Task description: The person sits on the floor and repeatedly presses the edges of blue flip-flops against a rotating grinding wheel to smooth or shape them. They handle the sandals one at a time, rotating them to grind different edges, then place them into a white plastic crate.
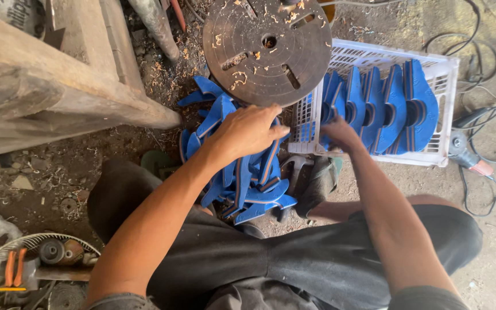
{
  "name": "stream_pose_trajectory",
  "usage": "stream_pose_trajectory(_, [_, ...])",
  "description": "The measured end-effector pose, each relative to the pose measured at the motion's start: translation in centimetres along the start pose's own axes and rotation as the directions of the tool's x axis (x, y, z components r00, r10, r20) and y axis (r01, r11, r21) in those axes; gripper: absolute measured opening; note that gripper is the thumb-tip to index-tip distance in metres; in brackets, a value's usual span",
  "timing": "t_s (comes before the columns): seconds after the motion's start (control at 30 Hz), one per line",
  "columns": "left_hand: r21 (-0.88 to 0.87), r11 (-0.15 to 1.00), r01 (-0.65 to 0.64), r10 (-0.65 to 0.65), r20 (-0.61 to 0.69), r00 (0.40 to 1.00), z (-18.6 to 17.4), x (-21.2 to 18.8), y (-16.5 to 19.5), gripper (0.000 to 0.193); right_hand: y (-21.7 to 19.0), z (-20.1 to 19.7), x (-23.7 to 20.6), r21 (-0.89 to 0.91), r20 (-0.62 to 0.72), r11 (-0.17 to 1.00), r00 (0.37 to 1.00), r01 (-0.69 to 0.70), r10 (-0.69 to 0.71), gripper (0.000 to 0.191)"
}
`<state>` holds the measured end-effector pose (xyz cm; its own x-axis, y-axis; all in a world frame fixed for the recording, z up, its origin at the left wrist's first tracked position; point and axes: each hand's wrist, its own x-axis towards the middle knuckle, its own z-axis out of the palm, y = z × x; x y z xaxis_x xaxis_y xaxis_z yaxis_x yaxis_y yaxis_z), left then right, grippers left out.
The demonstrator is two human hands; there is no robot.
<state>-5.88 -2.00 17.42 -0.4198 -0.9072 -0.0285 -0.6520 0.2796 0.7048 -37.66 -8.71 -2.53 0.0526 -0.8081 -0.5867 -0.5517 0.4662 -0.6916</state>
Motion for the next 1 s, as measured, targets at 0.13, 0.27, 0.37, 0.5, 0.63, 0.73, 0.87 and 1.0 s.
stream_pose_trajectory(0.13, [-0.081,0.994,0.071,-0.067,0.055,0.996,-1.4,1.4,0.5,0.038,-4.1,-6.1,-2.0,0.429,0.029,0.831,0.925,-0.354,0.379,0.046])
stream_pose_trajectory(0.27, [-0.314,0.924,0.217,-0.193,0.106,0.975,-1.8,3.0,0.8,0.037,-10.8,-10.5,-8.3,0.550,0.040,0.815,0.981,-0.181,0.192,0.044])
stream_pose_trajectory(0.37, [-0.629,0.728,0.271,-0.277,0.091,0.956,-1.4,4.1,0.4,0.036,-15.6,-9.8,-13.3,0.288,-0.009,0.955,0.998,0.063,-0.063,0.051])
stream_pose_trajectory(0.5, [-0.846,0.435,0.308,-0.467,0.081,0.881,-0.4,5.6,-0.7,0.045,-19.9,-7.8,-17.0,0.151,0.171,0.957,0.947,0.247,-0.272,0.055])
stream_pose_trajectory(0.63, [-0.934,0.186,0.303,-0.546,0.158,0.823,0.5,6.1,-2.6,0.047,-22.3,-5.1,-15.9,-0.130,0.174,0.950,0.950,0.283,-0.259,0.040])
stream_pose_trajectory(0.73, [-0.990,0.061,0.126,-0.517,0.077,0.852,0.9,6.2,-4.4,0.041,-22.9,-3.2,-14.2,0.091,0.189,0.883,0.862,0.461,-0.470,0.029])
stream_pose_trajectory(0.87, [-1.000,0.009,0.028,-0.648,0.015,0.761,0.7,6.6,-6.8,0.038,-23.3,-1.0,-11.8,0.170,0.086,0.838,0.840,0.518,-0.536,0.029])
stream_pose_trajectory(1.0, [-0.989,0.126,-0.071,-0.694,-0.139,0.706,0.4,7.9,-8.2,0.034,-23.4,1.4,-9.4,0.291,-0.060,0.777,0.821,0.559,-0.568,0.033])
